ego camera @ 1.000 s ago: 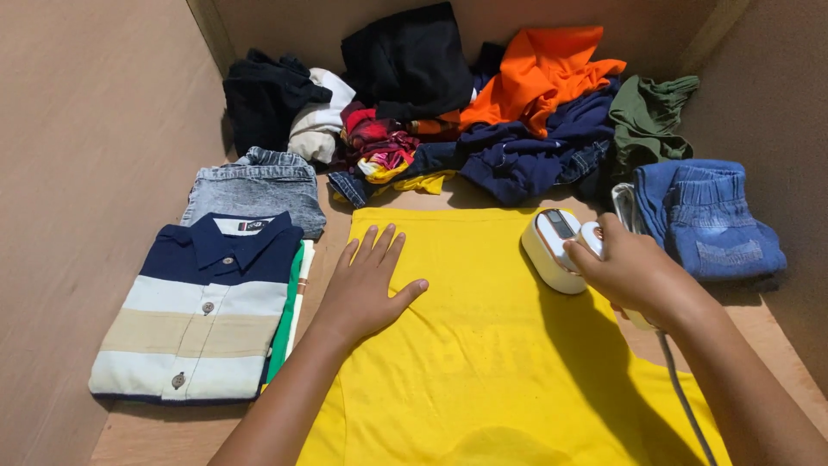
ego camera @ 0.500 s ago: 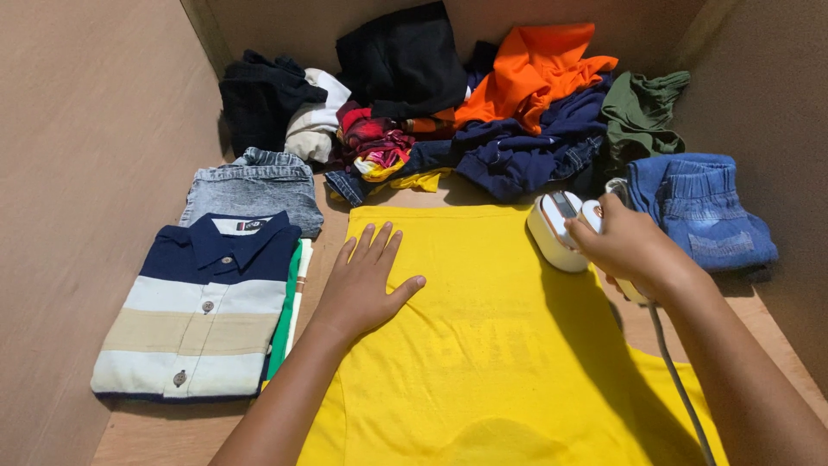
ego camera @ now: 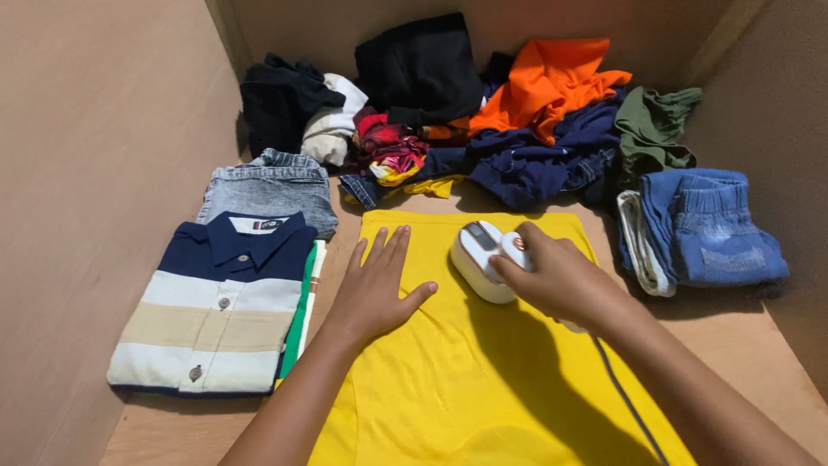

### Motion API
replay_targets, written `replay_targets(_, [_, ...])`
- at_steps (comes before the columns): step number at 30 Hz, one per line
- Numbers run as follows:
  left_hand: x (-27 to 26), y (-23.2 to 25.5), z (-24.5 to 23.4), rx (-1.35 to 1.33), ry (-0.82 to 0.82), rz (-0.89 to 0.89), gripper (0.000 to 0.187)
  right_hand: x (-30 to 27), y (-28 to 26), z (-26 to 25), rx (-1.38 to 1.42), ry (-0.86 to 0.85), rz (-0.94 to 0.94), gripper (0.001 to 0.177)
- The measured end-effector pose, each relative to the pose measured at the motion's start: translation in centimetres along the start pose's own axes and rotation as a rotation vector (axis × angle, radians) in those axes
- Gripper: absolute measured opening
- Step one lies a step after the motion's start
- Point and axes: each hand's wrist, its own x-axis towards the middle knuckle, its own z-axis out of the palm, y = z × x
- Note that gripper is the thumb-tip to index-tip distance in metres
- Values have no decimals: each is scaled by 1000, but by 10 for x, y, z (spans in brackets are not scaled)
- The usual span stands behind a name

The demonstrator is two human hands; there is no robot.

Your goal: Steam and fold various articles of clothing using a handheld steamer on a wooden surface.

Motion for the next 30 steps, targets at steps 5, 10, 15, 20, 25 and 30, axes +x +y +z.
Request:
replay_targets(5, [-3,-1,1,16,11,26,98,8,-41,-3,4,83,-76,55])
replay_targets(10, [-1,1,-1,-13,-9,-2,101,37,-22,15,-58,178,-181,53])
replay_targets(15, [-1,0,2,-9,-6,-1,101,7,-27,14,-26,28,-138,56])
replay_targets(20, [-2,0,3,10,0,1,99,30,-14,6,-92,76,-166,59])
replay_targets(25, [0,1,1,7,-18,-1,99,31,-22,-5,-80,174,-62,55])
replay_targets(30, [0,2,0,13,-38,-13,98,31,9,6,-70,146,-92,55])
